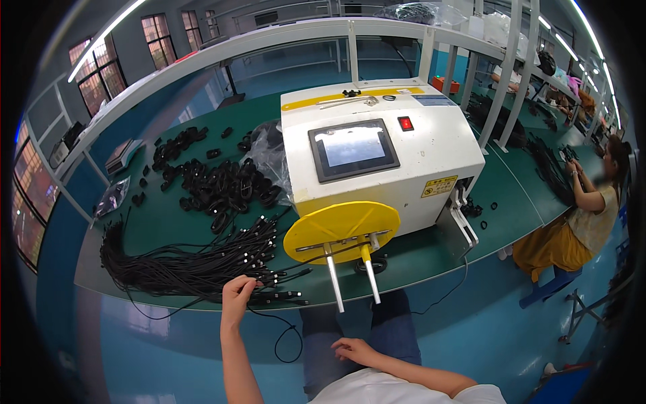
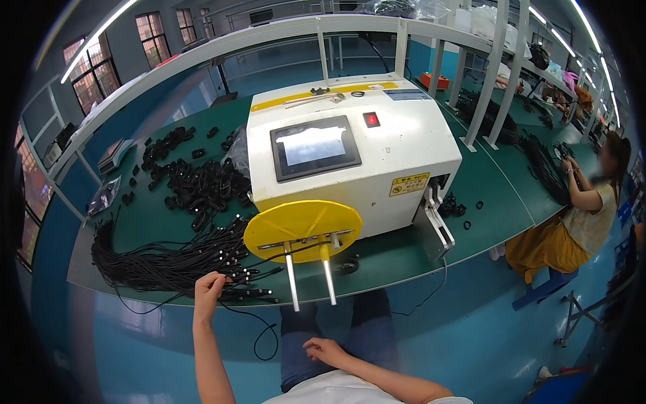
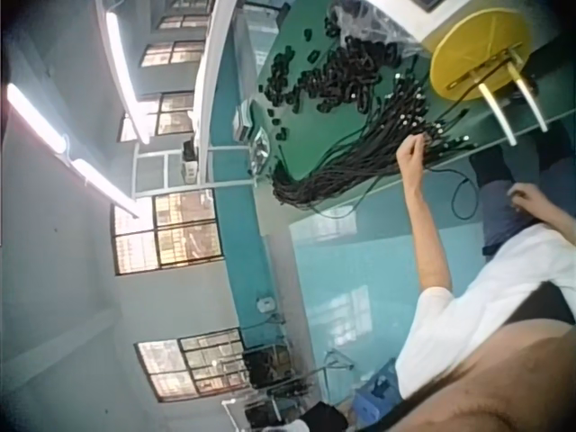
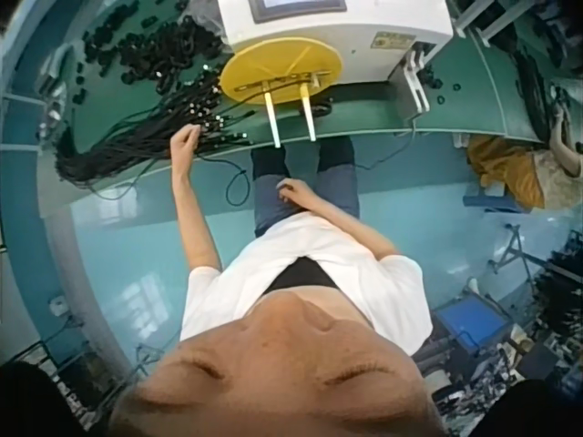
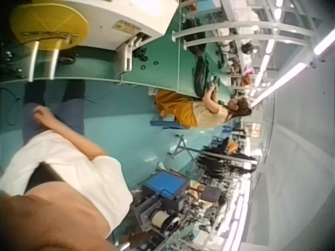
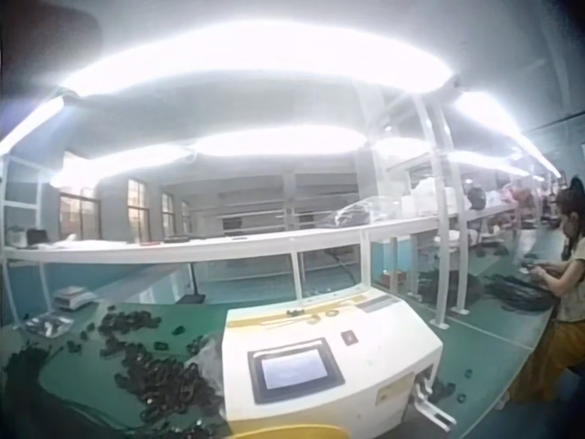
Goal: Bundling and tying electric cables using a specialized machine.
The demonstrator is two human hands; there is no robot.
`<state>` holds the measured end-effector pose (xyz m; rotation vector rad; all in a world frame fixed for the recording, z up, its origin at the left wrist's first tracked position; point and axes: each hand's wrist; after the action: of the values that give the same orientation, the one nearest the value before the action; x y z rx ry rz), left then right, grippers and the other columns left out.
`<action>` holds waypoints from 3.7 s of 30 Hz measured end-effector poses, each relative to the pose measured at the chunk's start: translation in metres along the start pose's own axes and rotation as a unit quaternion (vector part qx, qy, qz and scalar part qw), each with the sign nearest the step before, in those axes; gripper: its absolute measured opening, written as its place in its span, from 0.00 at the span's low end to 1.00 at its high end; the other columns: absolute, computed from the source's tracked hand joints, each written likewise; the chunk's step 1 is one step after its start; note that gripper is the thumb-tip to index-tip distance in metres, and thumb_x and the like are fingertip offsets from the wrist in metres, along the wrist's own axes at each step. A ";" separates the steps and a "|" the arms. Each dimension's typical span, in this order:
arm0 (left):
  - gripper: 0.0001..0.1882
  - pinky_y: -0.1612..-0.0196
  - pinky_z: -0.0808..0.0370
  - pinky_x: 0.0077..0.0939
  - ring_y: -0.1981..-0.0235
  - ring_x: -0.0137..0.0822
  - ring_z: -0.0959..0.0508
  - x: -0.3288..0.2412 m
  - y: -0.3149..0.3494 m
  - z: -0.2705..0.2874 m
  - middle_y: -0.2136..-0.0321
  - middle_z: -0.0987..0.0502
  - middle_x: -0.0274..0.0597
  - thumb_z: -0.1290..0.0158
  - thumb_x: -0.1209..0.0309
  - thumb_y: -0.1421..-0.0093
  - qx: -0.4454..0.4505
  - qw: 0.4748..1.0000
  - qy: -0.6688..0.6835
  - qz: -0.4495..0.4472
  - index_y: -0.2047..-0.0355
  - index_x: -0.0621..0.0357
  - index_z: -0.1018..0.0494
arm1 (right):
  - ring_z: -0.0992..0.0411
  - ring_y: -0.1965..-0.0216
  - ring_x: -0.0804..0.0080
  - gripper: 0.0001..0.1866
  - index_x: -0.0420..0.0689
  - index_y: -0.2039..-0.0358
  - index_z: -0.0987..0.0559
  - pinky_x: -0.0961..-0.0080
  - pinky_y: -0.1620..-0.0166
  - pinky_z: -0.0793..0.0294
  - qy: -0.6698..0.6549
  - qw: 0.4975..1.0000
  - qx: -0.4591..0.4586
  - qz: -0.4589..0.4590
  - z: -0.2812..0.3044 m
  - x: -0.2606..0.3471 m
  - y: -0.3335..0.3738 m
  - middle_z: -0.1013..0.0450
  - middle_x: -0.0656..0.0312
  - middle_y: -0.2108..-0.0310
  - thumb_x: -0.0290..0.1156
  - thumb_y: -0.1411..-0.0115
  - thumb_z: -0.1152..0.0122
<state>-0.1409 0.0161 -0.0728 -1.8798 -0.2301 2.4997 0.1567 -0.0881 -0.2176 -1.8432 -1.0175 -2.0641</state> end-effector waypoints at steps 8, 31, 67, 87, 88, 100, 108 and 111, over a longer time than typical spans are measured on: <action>0.06 0.78 0.41 0.19 0.81 0.22 0.35 -0.043 -0.013 -0.038 0.83 0.32 0.32 0.50 0.78 0.43 0.065 0.986 -0.023 -0.154 0.73 0.66 0.23 | 0.25 0.70 0.76 0.12 0.39 0.56 0.25 0.81 0.64 0.26 0.008 1.000 -0.005 0.018 0.001 -0.003 0.000 0.23 0.59 0.69 0.29 0.38 0.47; 0.14 0.78 0.31 0.23 0.78 0.34 0.27 -0.146 0.018 -0.110 0.78 0.28 0.38 0.42 0.79 0.53 0.047 0.872 -0.280 -0.400 0.63 0.58 0.22 | 0.25 0.67 0.76 0.11 0.37 0.57 0.25 0.80 0.63 0.25 -0.044 0.995 -0.062 0.071 0.018 0.040 0.024 0.24 0.59 0.69 0.25 0.39 0.48; 0.12 0.75 0.37 0.23 0.76 0.32 0.32 -0.135 0.034 -0.137 0.81 0.30 0.33 0.35 0.80 0.61 -0.037 0.935 -0.128 -0.329 0.73 0.57 0.20 | 0.28 0.73 0.65 0.10 0.39 0.71 0.24 0.75 0.72 0.28 0.311 0.772 -0.280 0.478 0.112 0.206 0.040 0.29 0.58 0.72 0.20 0.54 0.33; 0.10 0.77 0.38 0.22 0.79 0.31 0.32 -0.126 0.037 -0.133 0.84 0.31 0.34 0.34 0.79 0.63 -0.024 0.948 -0.124 -0.291 0.77 0.57 0.21 | 0.29 0.75 0.68 0.13 0.38 0.68 0.22 0.79 0.72 0.27 0.257 0.793 -0.354 0.425 0.083 0.207 0.054 0.29 0.58 0.73 0.17 0.57 0.32; 0.10 0.77 0.38 0.22 0.79 0.31 0.31 -0.125 0.037 -0.132 0.84 0.31 0.34 0.34 0.79 0.63 -0.026 0.949 -0.122 -0.288 0.77 0.57 0.21 | 0.29 0.76 0.68 0.13 0.38 0.68 0.22 0.79 0.72 0.28 0.295 0.784 -0.337 0.431 0.084 0.212 0.053 0.29 0.59 0.73 0.17 0.57 0.32; 0.10 0.56 0.21 0.26 0.63 0.34 0.22 -0.082 0.057 -0.134 0.66 0.26 0.45 0.50 0.88 0.45 0.025 0.973 0.228 0.013 0.63 0.68 0.32 | 0.30 0.78 0.69 0.15 0.37 0.68 0.22 0.80 0.76 0.30 0.431 0.723 -0.237 0.486 0.093 0.230 0.045 0.30 0.58 0.74 0.15 0.60 0.33; 0.08 0.58 0.20 0.28 0.65 0.33 0.21 -0.078 0.060 -0.146 0.67 0.25 0.47 0.50 0.89 0.45 -0.002 0.967 0.253 -0.033 0.67 0.68 0.33 | 0.30 0.78 0.70 0.13 0.36 0.68 0.22 0.80 0.78 0.31 0.474 0.695 -0.201 0.501 0.101 0.230 0.045 0.30 0.58 0.74 0.17 0.58 0.35; 0.08 0.59 0.20 0.28 0.65 0.34 0.21 -0.080 0.057 -0.153 0.68 0.25 0.47 0.50 0.88 0.45 -0.003 0.955 0.296 -0.003 0.67 0.67 0.34 | 0.30 0.78 0.70 0.12 0.36 0.69 0.22 0.80 0.78 0.31 0.488 0.685 -0.185 0.508 0.103 0.233 0.045 0.30 0.58 0.73 0.17 0.58 0.36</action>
<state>0.0324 -0.0305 -0.0452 -2.5003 -0.2270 1.8045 0.2158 0.0083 0.0145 -0.6813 0.6290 -1.9468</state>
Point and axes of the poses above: each hand's wrist, its own y-axis away from the middle knuckle, its own z-axis out of the back of the hand, x = y × z
